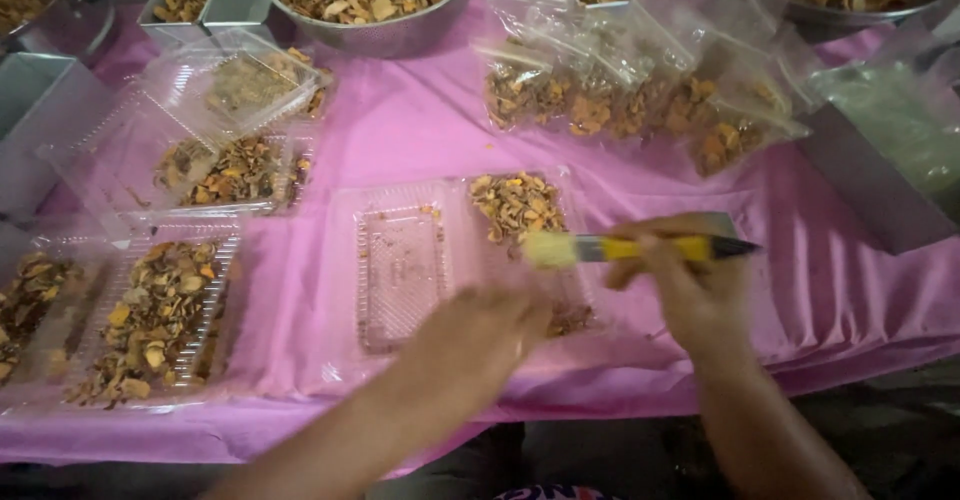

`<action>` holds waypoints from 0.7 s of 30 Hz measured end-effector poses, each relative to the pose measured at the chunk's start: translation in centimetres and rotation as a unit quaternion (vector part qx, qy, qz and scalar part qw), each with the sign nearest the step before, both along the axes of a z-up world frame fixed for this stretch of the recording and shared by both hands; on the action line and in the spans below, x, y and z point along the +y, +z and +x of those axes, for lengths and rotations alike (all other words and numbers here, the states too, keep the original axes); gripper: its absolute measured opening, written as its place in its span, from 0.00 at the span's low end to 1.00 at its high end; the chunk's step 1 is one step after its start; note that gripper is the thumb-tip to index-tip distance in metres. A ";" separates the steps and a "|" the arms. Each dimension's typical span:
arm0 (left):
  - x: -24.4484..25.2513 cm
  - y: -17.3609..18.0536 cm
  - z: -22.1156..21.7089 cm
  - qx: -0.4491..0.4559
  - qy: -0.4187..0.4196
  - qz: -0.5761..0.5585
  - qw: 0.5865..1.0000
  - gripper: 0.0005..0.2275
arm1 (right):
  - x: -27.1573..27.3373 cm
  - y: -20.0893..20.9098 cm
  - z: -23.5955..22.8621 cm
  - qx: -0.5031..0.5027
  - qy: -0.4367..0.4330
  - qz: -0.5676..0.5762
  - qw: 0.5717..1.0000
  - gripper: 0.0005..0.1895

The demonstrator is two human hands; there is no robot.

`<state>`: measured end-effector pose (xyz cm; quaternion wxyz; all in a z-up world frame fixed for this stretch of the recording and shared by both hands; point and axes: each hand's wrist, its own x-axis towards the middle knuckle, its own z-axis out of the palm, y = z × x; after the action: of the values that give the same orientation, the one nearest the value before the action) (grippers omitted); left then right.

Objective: The person sorts dried plant material by hand into plastic containers and uses a brush to arrange the pieces.

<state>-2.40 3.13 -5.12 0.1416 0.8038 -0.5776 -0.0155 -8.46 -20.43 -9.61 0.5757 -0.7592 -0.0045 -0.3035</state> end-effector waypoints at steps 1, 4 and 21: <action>0.5 -1.2 -0.7 0.001 -0.001 0.002 1.000 0.03 | 0.5 -0.3 0.6 0.001 -0.001 0.002 1.000 0.11; 2.0 -4.1 -2.6 -0.083 -0.048 -0.028 0.995 0.16 | 1.9 -0.6 2.4 0.023 0.059 -0.100 0.993 0.09; 4.7 -4.3 -0.4 -0.044 0.003 -0.141 0.989 0.25 | 1.1 1.1 -1.2 -0.046 0.117 -0.043 0.991 0.08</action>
<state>-2.81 7.84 -9.47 0.2274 0.7775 -0.5774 0.1020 -9.66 -19.34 -8.49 0.5729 -0.7630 -0.1328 -0.2684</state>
